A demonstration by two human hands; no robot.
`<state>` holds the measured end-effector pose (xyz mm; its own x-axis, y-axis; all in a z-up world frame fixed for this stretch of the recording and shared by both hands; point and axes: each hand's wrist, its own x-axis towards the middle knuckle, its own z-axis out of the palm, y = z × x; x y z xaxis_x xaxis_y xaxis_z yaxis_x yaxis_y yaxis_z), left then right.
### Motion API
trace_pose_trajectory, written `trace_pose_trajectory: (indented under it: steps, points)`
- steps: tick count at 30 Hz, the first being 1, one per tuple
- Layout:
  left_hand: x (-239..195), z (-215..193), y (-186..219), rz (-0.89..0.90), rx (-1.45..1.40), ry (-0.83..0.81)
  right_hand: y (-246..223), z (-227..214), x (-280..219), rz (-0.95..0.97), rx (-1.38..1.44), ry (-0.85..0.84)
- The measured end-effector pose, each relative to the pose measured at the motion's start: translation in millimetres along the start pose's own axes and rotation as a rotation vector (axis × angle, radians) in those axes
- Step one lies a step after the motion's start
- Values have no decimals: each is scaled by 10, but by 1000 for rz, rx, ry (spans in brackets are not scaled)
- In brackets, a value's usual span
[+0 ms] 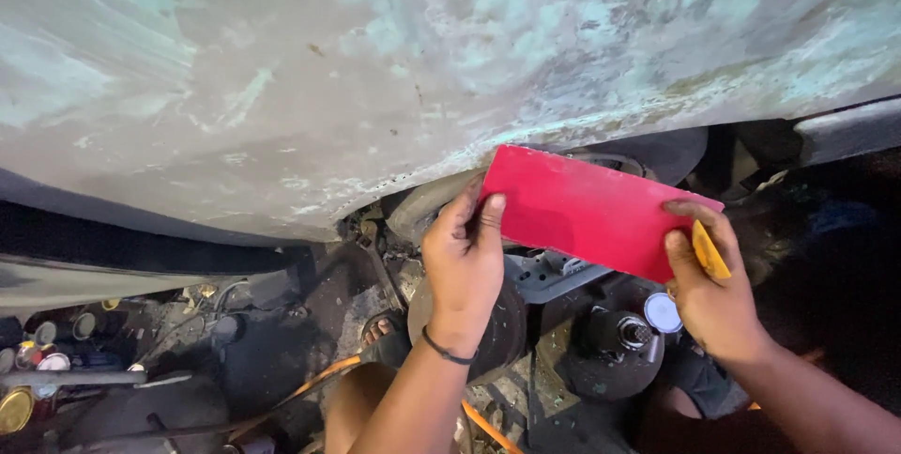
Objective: The person sands the lower side panel of a car using a red sanding block held in both hands. They move the block back and forth along the surface to smooth it, occasionally pausing to touch the area with their fingers.
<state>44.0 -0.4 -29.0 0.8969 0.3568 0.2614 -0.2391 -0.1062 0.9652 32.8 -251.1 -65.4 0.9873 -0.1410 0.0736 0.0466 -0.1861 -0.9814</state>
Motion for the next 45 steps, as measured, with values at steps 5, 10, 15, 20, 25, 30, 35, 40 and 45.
trace_pose_trajectory:
  steps: [5,10,15,20,25,30,35,40,45]
  points:
    - [34,-19,-18,103,148,49,-49,51,23,40,69,-8]
    - [123,-29,97,325,185,81,198,119,8,48,58,-41]
    - [27,61,157,167,63,-6,306,-61,194,-122,-88,-29]
    - [27,6,108,-84,8,-177,256,-166,275,-164,-228,-21]
    - [69,-21,92,40,214,-125,96,-70,151,-177,-218,-6]
    - [83,4,114,105,235,-89,141,-52,118,-219,-181,-22]
    - [70,31,137,139,206,-65,104,-64,35,-177,-171,-7]
    - [80,36,160,210,215,-48,10,23,-49,34,-36,1]
    - [96,28,166,236,279,-14,17,90,-40,61,13,-24]
